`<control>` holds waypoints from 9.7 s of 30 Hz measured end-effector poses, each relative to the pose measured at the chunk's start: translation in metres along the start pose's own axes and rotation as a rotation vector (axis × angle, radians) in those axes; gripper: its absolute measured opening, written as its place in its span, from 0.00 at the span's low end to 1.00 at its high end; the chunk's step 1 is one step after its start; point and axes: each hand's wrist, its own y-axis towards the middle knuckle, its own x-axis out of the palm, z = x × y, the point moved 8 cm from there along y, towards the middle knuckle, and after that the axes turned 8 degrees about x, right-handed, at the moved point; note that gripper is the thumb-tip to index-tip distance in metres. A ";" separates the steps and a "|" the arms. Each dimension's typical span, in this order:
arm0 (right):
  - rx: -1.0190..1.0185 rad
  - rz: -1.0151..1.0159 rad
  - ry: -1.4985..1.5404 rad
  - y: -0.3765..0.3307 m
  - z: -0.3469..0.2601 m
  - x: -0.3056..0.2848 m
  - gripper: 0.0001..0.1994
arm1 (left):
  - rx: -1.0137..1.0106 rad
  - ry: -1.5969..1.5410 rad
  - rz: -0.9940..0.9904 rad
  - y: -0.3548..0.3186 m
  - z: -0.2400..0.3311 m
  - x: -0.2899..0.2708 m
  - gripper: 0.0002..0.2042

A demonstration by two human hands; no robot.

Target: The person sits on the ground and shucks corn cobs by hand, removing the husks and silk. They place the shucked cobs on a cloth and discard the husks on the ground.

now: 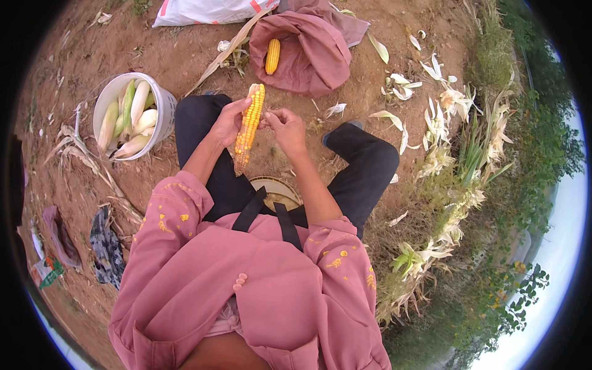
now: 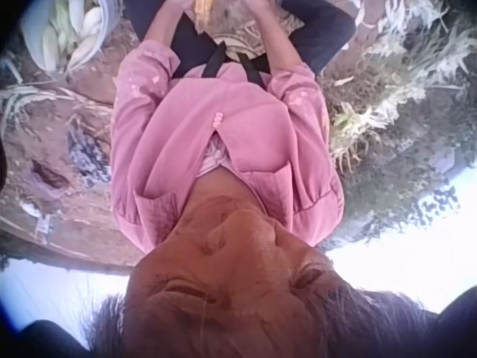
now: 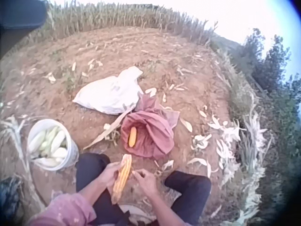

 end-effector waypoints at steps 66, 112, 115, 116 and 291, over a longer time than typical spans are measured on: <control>0.121 0.045 -0.513 -0.002 0.088 -0.035 0.21 | 0.064 -0.063 0.175 0.005 0.004 -0.017 0.15; -0.137 0.350 -0.397 -0.007 0.011 -0.047 0.24 | -0.041 -0.126 -0.137 -0.013 0.014 0.049 0.18; 0.093 0.084 0.429 -0.012 0.000 -0.036 0.26 | -0.043 -0.077 -0.132 -0.018 0.016 0.070 0.19; 0.042 0.100 0.462 -0.018 -0.019 -0.037 0.26 | -0.055 -0.069 -0.143 -0.019 0.014 0.072 0.19; -0.283 0.333 -0.174 -0.093 -0.046 -0.053 0.06 | 0.356 0.130 0.434 -0.055 0.015 0.036 0.29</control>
